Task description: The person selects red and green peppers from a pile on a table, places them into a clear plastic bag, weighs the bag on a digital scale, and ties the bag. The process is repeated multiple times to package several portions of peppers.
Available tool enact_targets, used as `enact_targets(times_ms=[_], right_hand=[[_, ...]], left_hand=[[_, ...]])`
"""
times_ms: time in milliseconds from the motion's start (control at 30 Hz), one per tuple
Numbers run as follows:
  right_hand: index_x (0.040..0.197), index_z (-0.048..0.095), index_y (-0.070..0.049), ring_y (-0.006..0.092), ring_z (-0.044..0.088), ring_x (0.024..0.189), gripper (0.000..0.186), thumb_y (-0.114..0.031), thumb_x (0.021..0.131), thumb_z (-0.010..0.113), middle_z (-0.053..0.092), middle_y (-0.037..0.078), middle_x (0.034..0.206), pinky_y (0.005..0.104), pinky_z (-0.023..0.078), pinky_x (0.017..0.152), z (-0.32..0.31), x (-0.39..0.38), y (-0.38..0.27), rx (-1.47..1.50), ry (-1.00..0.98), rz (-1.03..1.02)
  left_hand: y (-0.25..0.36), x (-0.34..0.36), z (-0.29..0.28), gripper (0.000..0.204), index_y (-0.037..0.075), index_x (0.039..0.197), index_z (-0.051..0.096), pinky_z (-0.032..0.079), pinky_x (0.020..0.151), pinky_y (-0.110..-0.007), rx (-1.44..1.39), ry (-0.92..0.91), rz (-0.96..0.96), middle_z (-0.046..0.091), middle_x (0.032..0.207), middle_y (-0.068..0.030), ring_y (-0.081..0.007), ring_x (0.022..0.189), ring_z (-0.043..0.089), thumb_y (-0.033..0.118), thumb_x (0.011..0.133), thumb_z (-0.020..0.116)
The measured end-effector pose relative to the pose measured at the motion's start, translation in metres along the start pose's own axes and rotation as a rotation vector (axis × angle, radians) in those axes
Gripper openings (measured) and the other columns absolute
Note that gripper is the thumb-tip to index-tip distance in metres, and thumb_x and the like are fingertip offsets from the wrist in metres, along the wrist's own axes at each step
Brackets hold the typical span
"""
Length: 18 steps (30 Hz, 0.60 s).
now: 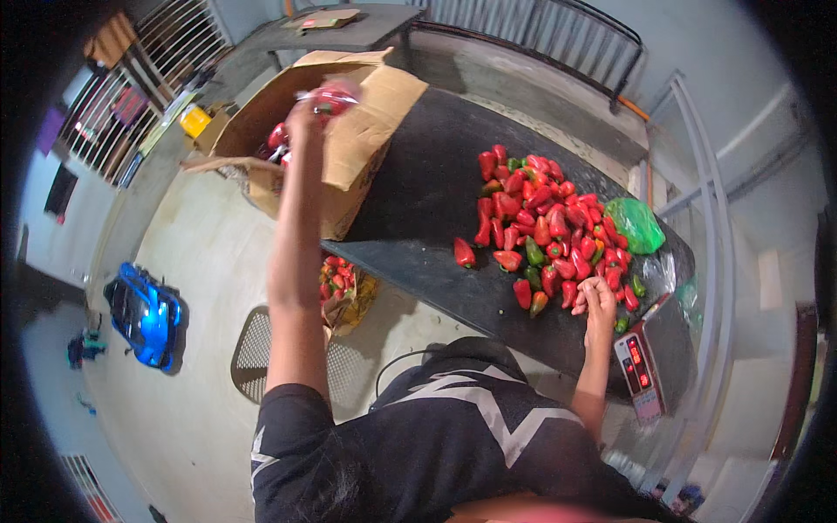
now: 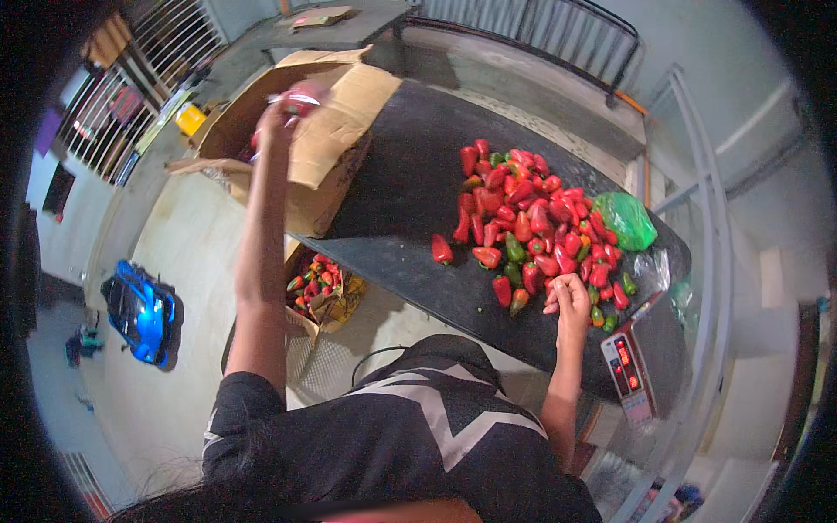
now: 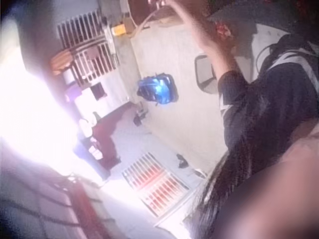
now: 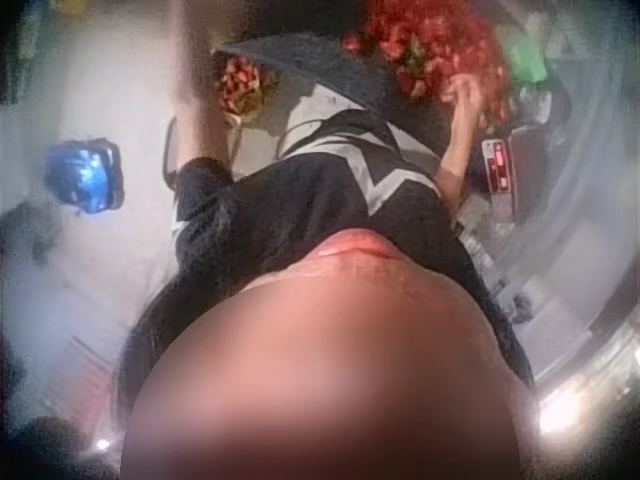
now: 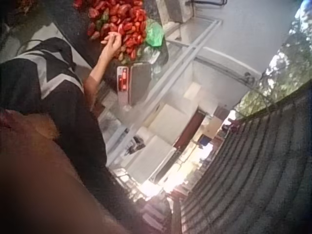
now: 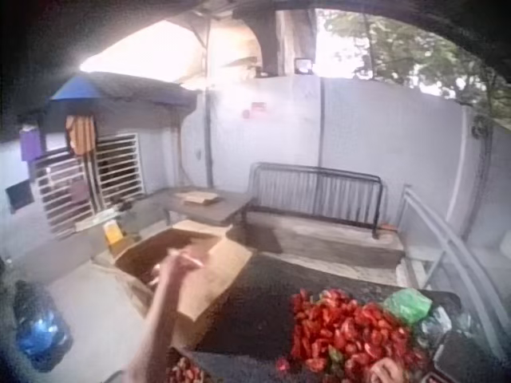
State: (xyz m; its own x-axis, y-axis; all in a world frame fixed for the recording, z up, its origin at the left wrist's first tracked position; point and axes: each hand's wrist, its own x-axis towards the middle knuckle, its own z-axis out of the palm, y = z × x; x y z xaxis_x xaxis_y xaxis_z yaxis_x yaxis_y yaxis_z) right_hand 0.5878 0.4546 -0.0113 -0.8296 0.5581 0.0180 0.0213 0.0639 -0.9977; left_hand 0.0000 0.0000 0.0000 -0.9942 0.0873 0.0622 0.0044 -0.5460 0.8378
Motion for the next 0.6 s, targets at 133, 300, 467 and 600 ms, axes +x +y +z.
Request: enact_targets(times_ms=[133, 300, 467, 600], right_hand=[[0.089, 0.059, -0.005, 0.0057, 0.050, 0.057, 0.019, -0.022, 0.096, 0.056, 0.053, -0.001, 0.070, 0.0200, 0.043, 0.048, -0.020, -0.033, 0.004, 0.009, 0.150, 0.085], [0.089, 0.059, -0.004, 0.0061, 0.049, 0.055, 0.020, -0.021, 0.097, 0.053, 0.054, 0.000, 0.069, 0.0210, 0.044, 0.046, -0.041, -0.062, 0.023, 0.053, 0.252, 0.088], [0.090, 0.059, -0.002, 0.0065, 0.054, 0.061, 0.016, -0.016, 0.095, 0.055, 0.058, 0.002, 0.077, 0.0210, 0.047, 0.047, -0.057, -0.085, 0.025, 0.013, 0.345, 0.127], [0.087, 0.058, -0.003, 0.0068, 0.053, 0.064, 0.013, -0.014, 0.094, 0.055, 0.058, 0.001, 0.078, 0.0218, 0.046, 0.052, -0.079, -0.095, 0.030, -0.061, 0.357, 0.127]], left_hand=[[-0.001, -0.009, -0.003, 0.035, 0.005, 0.121, 0.061, 0.053, 0.085, -0.037, 0.142, 0.076, 0.048, 0.061, 0.119, -0.0169, -0.0293, 0.102, 0.062, 0.021, 0.090, 0.055], [0.008, 0.020, -0.028, 0.057, 0.007, 0.139, 0.044, 0.050, 0.090, -0.036, -0.005, -0.354, -0.072, 0.054, 0.135, -0.0117, -0.0265, 0.108, 0.060, 0.032, 0.089, 0.055], [-0.037, 0.094, -0.041, 0.048, -0.001, 0.124, 0.055, 0.051, 0.093, -0.044, 0.474, 0.192, 0.223, 0.059, 0.123, -0.0217, -0.0355, 0.104, 0.062, 0.027, 0.086, 0.061], [-0.040, 0.049, 0.008, 0.028, -0.001, 0.108, 0.066, 0.053, 0.082, -0.038, 0.347, 0.407, 0.478, 0.065, 0.110, -0.0172, -0.0279, 0.092, 0.065, 0.018, 0.087, 0.063]])
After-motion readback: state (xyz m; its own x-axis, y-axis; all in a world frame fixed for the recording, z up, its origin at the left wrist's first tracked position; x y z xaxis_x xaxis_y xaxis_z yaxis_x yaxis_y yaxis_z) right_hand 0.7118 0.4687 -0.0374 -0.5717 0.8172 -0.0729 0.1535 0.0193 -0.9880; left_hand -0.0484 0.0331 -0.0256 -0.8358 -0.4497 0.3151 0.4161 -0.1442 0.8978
